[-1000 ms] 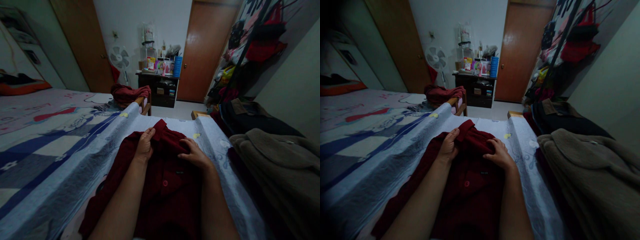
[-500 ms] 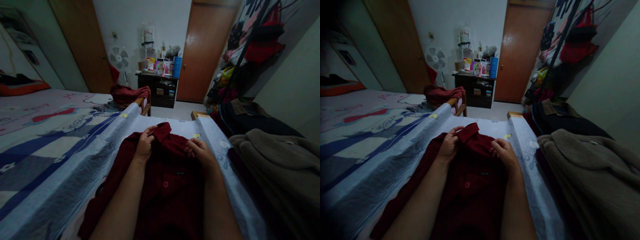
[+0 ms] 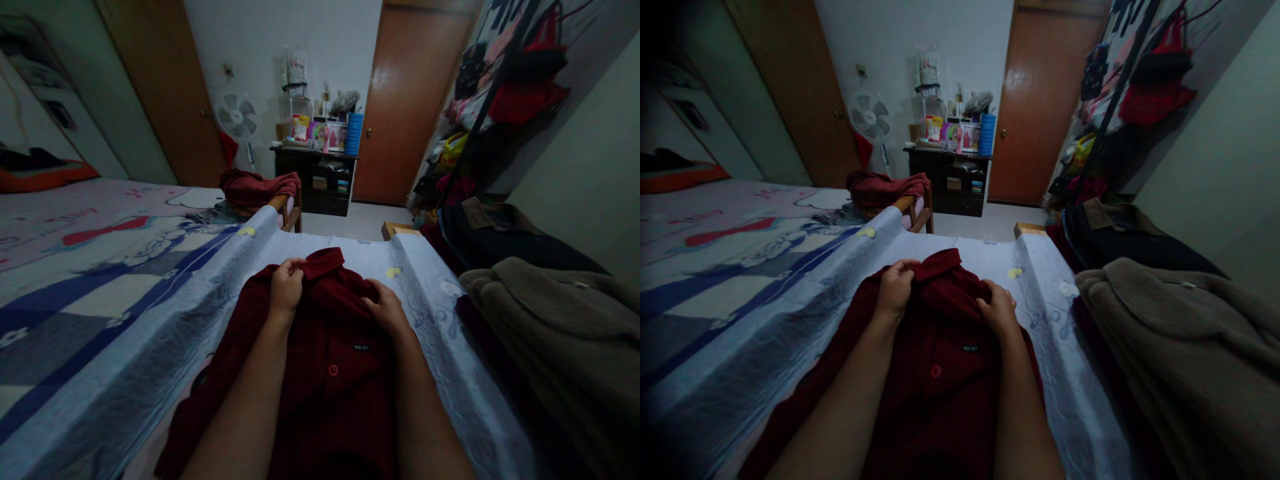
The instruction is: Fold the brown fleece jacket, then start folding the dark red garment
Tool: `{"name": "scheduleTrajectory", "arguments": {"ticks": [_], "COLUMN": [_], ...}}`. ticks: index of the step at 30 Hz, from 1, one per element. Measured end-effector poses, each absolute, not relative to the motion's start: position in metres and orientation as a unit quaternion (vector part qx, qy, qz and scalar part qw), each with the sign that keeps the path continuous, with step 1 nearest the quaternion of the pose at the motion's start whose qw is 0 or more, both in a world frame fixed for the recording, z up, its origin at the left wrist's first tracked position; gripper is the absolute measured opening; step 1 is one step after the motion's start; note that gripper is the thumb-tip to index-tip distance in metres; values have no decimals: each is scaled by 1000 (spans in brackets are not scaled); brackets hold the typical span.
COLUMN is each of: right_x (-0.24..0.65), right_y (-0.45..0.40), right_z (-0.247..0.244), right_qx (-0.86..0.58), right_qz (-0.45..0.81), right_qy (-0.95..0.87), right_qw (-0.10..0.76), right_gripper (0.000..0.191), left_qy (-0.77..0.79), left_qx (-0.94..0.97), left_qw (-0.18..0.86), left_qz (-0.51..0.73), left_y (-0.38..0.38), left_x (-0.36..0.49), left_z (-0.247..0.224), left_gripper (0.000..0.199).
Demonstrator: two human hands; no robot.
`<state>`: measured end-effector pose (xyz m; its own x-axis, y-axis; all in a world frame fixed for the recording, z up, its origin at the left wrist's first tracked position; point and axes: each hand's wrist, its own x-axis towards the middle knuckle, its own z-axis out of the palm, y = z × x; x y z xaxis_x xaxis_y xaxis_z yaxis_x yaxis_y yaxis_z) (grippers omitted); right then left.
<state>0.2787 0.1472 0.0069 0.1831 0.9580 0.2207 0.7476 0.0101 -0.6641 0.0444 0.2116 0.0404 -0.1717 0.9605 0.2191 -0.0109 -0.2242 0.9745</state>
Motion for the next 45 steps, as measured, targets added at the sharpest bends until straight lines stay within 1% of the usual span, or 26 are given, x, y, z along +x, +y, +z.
{"name": "scheduleTrajectory", "arguments": {"ticks": [2, 4, 6, 7, 8, 9, 11, 13, 15, 16, 17, 19, 23, 25, 27, 29, 32, 33, 35, 39, 42, 45], "right_x": [279, 279, 279, 279, 279, 279, 278, 276, 275, 274, 274, 273, 270, 269, 270, 273, 281, 283, 285, 282, 278, 276], "right_y": [148, 148, 148, 147, 147, 146, 143, 140, 136, 134, 132, 127, 116, 111, 111, 115, 128, 133, 140, 145, 145, 145], "right_z": [11, 16, 20, 22, 24, 27, 34, 42, 50, 54, 58, 64, 70, 72, 72, 69, 56, 49, 35, 16, 12, 7], "right_qx": [-682, -683, -684, -678, -664, -645, -606, -582, -570, -561, -550, -523, -475, -459, -455, -474, -554, -582, -619, -617, -629, -648], "right_qz": [153, 143, 114, 100, 95, 101, 137, 175, 216, 244, 279, 357, 513, 573, 593, 556, 396, 338, 278, 301, 301, 279], "right_qy": [-617, -606, -593, -587, -583, -581, -566, -538, -512, -506, -506, -516, -553, -553, -553, -555, -550, -552, -565, -611, -624, -639], "right_qw": [361, 380, 410, 432, 458, 486, 543, 584, 605, 607, 604, 577, 454, 394, 368, 398, 484, 492, 469, 394, 353, 307], "right_gripper": [34, 25, 23, 24, 24, 25, 26, 26, 25, 25, 25, 27, 29, 32, 33, 31, 28, 27, 27, 32, 33, 34], "left_qy": [512, 549, 547, 527, 500, 469, 413, 367, 341, 342, 354, 389, 399, 410, 425, 419, 406, 408, 419, 445, 490, 527], "left_qx": [544, 570, 585, 597, 614, 635, 681, 716, 721, 710, 691, 638, 543, 522, 511, 514, 552, 570, 605, 663, 699, 733], "left_qw": [310, 178, 69, 50, 60, 96, 216, 356, 471, 511, 541, 579, 642, 633, 599, 574, 523, 495, 431, 336, 282, 233], "left_qz": [589, 585, 595, 602, 608, 606, 565, 475, 378, 343, 324, 325, 366, 400, 446, 481, 506, 513, 522, 499, 439, 362], "left_y": [211, 205, 196, 190, 184, 178, 168, 161, 158, 158, 159, 160, 162, 163, 166, 168, 169, 168, 163, 147, 137, 127], "left_x": [43, 43, 46, 48, 52, 56, 67, 78, 88, 91, 94, 98, 101, 103, 104, 105, 101, 99, 96, 94, 93, 85], "left_z": [40, 45, 54, 60, 65, 69, 76, 79, 78, 77, 76, 73, 70, 66, 60, 56, 59, 62, 73, 91, 93, 86], "left_gripper": [29, 29, 29, 28, 27, 25, 19, 14, 16, 18, 21, 27, 34, 30, 28, 33, 35, 36, 38, 41, 44, 51]}}
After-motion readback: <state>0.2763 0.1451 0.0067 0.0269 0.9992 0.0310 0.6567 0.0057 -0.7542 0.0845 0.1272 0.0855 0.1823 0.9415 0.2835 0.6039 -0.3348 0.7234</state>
